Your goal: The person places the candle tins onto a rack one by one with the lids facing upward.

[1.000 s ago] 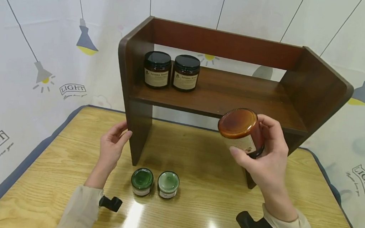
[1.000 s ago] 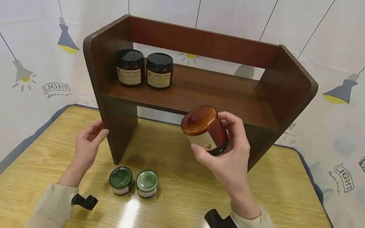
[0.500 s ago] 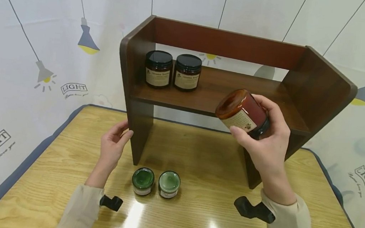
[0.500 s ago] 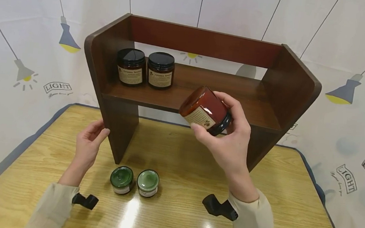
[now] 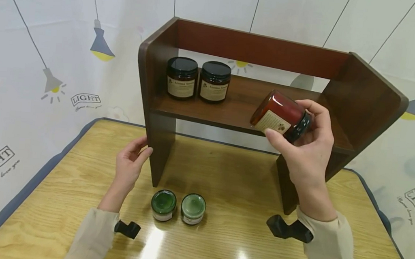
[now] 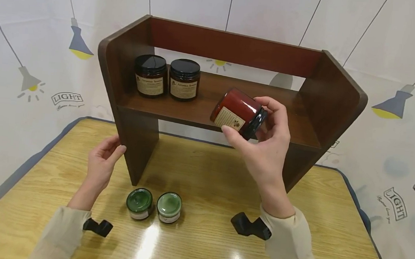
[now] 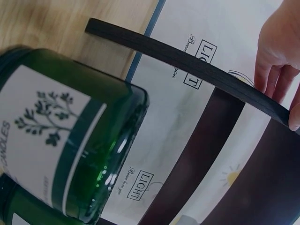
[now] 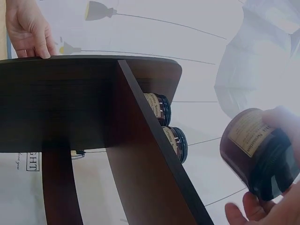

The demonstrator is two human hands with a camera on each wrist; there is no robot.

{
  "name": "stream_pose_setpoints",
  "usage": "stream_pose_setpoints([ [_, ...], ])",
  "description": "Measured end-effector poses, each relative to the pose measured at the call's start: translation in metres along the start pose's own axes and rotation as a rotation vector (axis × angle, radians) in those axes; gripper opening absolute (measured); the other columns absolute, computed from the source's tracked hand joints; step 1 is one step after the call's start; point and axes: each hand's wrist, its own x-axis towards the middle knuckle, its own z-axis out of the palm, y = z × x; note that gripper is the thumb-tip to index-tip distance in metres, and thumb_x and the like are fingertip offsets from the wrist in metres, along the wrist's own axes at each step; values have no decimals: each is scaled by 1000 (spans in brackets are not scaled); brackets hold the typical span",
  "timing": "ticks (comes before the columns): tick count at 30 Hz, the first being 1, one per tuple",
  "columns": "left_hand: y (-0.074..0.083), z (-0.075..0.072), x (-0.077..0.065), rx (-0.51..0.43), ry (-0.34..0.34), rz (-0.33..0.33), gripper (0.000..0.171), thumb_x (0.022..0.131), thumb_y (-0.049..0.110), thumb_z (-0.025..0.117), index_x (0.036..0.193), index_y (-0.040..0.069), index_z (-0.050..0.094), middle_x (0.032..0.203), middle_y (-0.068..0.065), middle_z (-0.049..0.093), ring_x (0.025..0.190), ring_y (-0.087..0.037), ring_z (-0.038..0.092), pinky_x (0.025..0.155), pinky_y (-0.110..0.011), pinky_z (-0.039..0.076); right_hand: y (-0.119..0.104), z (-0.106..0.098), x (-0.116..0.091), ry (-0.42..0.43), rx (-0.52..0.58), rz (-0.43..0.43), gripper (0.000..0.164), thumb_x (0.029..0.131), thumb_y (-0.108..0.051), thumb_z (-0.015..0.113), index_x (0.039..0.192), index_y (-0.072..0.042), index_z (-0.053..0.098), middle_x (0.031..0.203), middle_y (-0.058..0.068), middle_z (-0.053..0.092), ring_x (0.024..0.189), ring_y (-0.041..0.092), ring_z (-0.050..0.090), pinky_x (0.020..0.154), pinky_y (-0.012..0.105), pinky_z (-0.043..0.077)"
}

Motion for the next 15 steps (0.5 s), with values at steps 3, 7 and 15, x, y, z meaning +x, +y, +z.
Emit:
stream_pose_setpoints([
  [3, 0, 0, 0, 12, -3, -3, 46, 83, -20, 53, 104, 18, 69, 102, 6, 67, 101, -9, 60, 85, -18, 49, 0, 1, 3, 16, 16, 10, 59, 66, 12, 72, 119, -7, 53, 108, 13, 56, 92, 24, 55, 77, 23, 52],
  [7, 0, 1, 1, 8, -2, 3, 44, 84, -20, 53, 105, 15, 69, 102, 6, 67, 101, -9, 60, 85, -18, 49, -2, 5, 10, 49, 27, 36, 57, 68, 12, 72, 118, -7, 51, 110, 12, 56, 97, 25, 53, 83, 24, 50],
  [15, 1, 1, 0, -3, 3, 5, 41, 84, -18, 55, 105, 14, 70, 102, 5, 67, 101, -8, 60, 86, -18, 49, 5, 13, 20, 50, 26, 52, 55, 68, 13, 72, 114, -8, 50, 104, 8, 53, 95, 22, 51, 84, 24, 49],
])
